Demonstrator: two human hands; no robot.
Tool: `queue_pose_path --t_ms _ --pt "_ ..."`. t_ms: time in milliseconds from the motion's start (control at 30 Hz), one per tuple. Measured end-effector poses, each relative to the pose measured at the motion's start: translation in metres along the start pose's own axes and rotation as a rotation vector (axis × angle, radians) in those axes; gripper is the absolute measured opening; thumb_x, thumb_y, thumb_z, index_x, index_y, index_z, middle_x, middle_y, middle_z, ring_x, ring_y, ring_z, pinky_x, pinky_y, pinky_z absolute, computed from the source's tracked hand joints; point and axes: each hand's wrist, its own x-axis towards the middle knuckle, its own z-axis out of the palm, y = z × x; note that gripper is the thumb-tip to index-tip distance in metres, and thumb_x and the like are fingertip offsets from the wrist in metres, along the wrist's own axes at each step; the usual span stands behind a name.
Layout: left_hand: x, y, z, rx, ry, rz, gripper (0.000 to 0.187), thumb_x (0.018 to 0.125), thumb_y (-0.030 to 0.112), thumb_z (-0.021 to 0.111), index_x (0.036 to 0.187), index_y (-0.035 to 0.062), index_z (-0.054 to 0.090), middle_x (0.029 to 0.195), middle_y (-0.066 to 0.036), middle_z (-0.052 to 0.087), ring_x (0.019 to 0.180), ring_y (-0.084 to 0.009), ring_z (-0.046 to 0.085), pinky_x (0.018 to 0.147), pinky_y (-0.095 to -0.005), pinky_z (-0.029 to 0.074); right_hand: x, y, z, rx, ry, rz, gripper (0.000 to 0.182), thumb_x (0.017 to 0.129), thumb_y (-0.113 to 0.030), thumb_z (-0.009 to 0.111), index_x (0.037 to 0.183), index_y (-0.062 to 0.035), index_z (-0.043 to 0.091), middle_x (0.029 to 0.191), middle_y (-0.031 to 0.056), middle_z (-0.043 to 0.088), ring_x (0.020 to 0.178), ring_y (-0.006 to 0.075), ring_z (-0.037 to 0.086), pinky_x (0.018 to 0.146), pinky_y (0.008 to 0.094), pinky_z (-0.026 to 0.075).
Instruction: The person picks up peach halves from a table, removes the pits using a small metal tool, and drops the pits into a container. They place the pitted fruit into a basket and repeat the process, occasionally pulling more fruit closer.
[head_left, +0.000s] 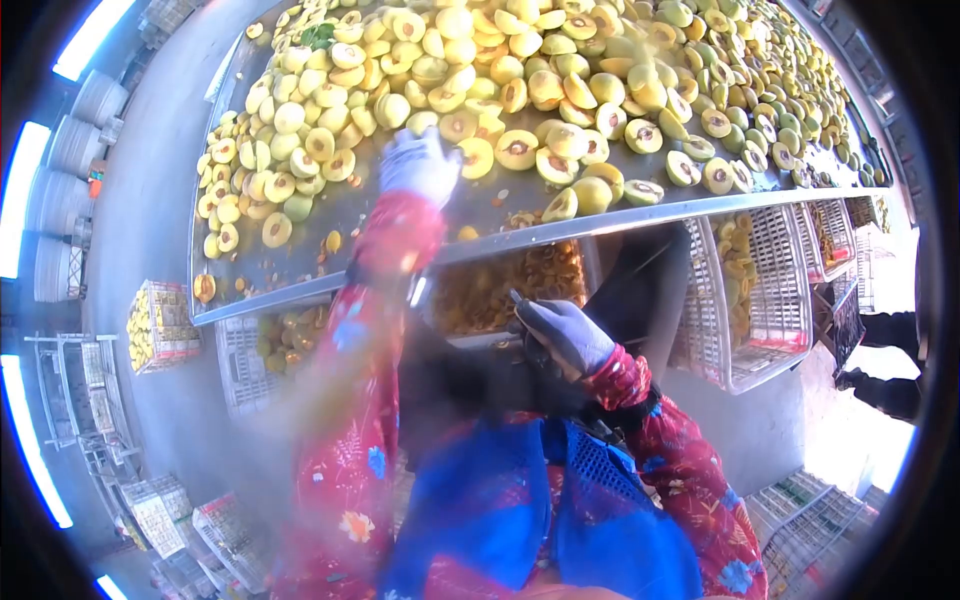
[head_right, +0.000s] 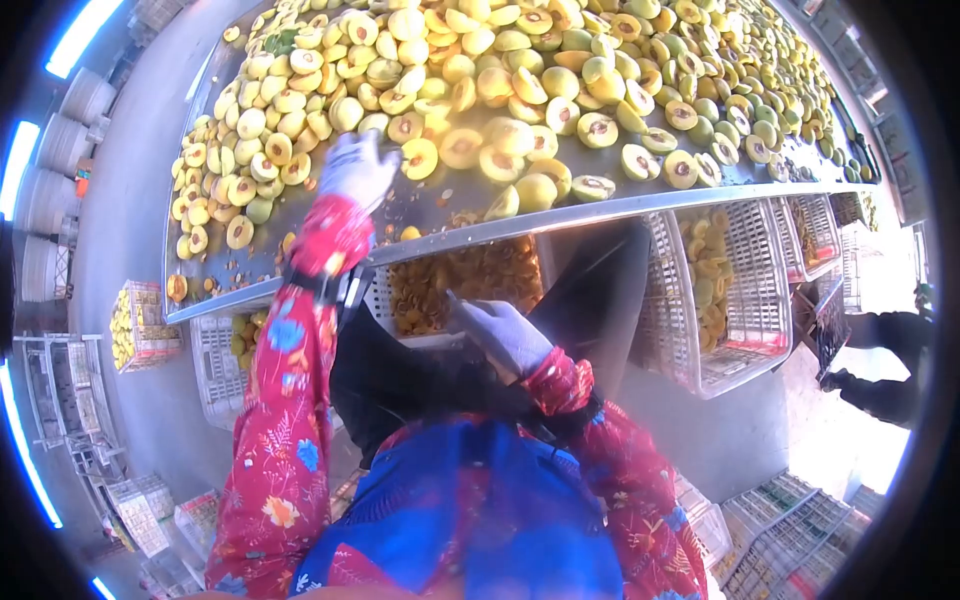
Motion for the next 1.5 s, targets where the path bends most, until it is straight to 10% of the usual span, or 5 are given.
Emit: queue_pose_path --t_ms 300,667,900,1167,1500 --pt "-0.017 0.002 0.007 -0.959 -0.424 -0.149 0.041 0.079 0.027 0.075 0.108 0.0026 0.058 0.089 -0.005 0.063 0.065 -0.0081 0.054 0.053 -0.0224 0.043 -0.004 -0.003 -0.001 -0.699 0.416 -0.82 0.025 0.097 -0.024 0.052 0.095 -0.0001 0.058 0.064 0.0128 0.057 0.053 0.0269 0.057 0.054 0.0354 0.044" --pt "-0.165 0.013 -0.036 -1.44 -0.444 -0.322 0.043 0.102 0.02 0.04 0.14 0.0002 0.04 0.14 -0.017 0.045 0.131 -0.0221 0.042 0.112 -0.0323 0.031 -0.022 -0.025 0.046 -0.617 0.411 -0.56 0.021 0.093 -0.021 0.056 0.097 -0.0014 0.048 0.065 0.02 0.06 0.06 0.0407 0.061 0.054 0.0498 0.047" --pt "-0.187 0.042 -0.014 -1.442 -0.046 -0.192 0.023 0.102 0.019 0.043 0.113 0.0016 0.054 0.093 -0.005 0.056 0.081 -0.0114 0.052 0.073 -0.0272 0.046 -0.022 -0.006 0.055 -0.668 0.434 -0.667 0.019 0.093 -0.018 0.055 0.095 -0.0006 0.049 0.063 0.0223 0.056 0.059 0.0403 0.058 0.056 0.0474 0.046" --pt "-0.19 0.04 -0.005 -1.563 -0.047 -0.218 0.029 0.103 0.024 0.04 0.109 0.0029 0.058 0.097 -0.005 0.06 0.09 -0.0128 0.055 0.082 -0.029 0.046 -0.004 0.016 0.031 1.473 -0.785 0.221 0.046 0.101 -0.044 0.033 0.108 -0.005 0.056 0.055 0.0039 0.05 0.046 0.0139 0.046 0.049 0.0283 0.035" --pt "-0.204 -0.037 -0.034 -0.599 0.225 -0.503 0.047 0.09 0.025 0.062 0.127 -0.0008 0.047 0.117 -0.018 0.056 0.109 -0.03 0.054 0.096 -0.0394 0.042 -0.003 0.0 0.003 1.101 -0.373 0.139 0.041 0.1 -0.041 0.044 0.093 -0.0026 0.056 0.055 0.0038 0.049 0.037 0.0105 0.039 0.041 0.0235 0.035"
